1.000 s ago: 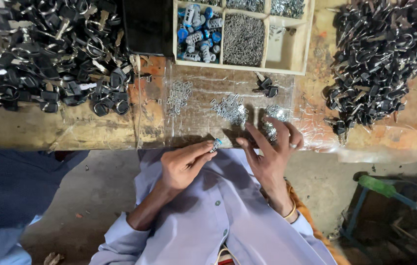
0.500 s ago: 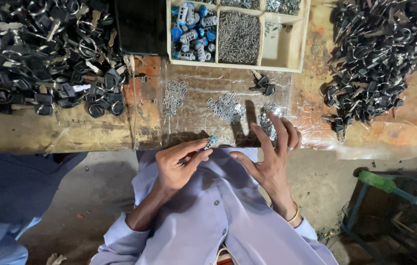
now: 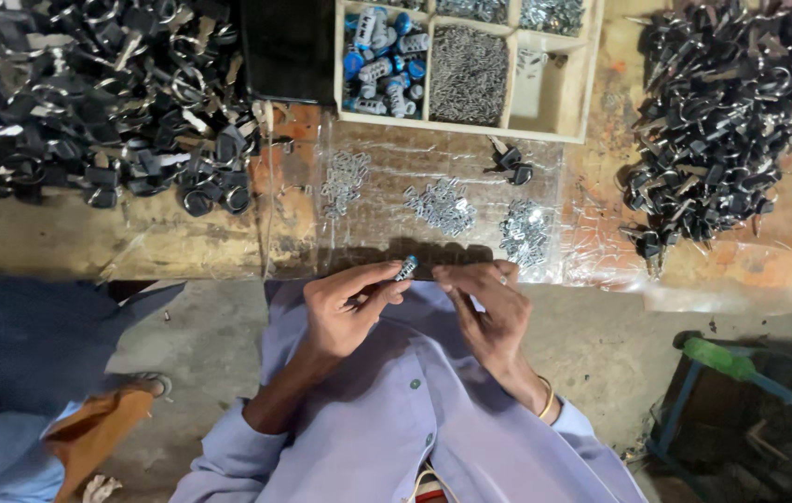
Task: The person sits at a workbench covered with piles of key blanks and a compartment tray of small metal pins and blue plastic key heads. They pick up a key blank, insert small metal components into the plastic key head by hand, and place the finished key back on the table, repeating this assembly cycle throughout the clip.
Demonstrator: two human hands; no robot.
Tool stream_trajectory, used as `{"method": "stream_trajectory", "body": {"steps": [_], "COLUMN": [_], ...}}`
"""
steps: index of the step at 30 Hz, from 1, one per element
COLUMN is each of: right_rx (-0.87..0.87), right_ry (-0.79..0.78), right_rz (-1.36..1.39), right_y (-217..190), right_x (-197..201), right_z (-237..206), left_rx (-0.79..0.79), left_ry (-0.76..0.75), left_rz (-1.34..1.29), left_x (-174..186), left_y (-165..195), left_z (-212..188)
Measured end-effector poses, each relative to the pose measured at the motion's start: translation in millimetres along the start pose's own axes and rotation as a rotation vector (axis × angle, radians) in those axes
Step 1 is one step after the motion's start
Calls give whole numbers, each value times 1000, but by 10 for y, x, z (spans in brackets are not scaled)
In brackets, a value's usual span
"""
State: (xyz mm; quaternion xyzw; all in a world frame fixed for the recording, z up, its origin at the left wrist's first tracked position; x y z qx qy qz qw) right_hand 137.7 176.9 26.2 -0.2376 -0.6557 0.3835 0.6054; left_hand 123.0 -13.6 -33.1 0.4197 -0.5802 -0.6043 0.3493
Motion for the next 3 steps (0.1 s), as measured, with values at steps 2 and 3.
{"method": "stream_trajectory", "body": {"steps": [2, 3], "right_rx": [19, 29], "right_ry": [-5, -7], "right_rz": [64, 96], "right_y": [-71, -103], "right_x": [-63, -77], "right_z": [83, 126], "left_rx": [16, 22], "left_ry": [-5, -8], "left_rz": [2, 4], "left_x": [2, 5], "left_y": [-8, -11], "left_z": [-19, -21]}}
Point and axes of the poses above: each hand's wrist, its own z-axis towards the middle knuckle, its own x-axis out of the back of the hand, y = z × x, the point moved 9 cm from there along z, towards the middle knuckle, and after that the axes turned 14 degrees about -y, right-handed, at the moved point
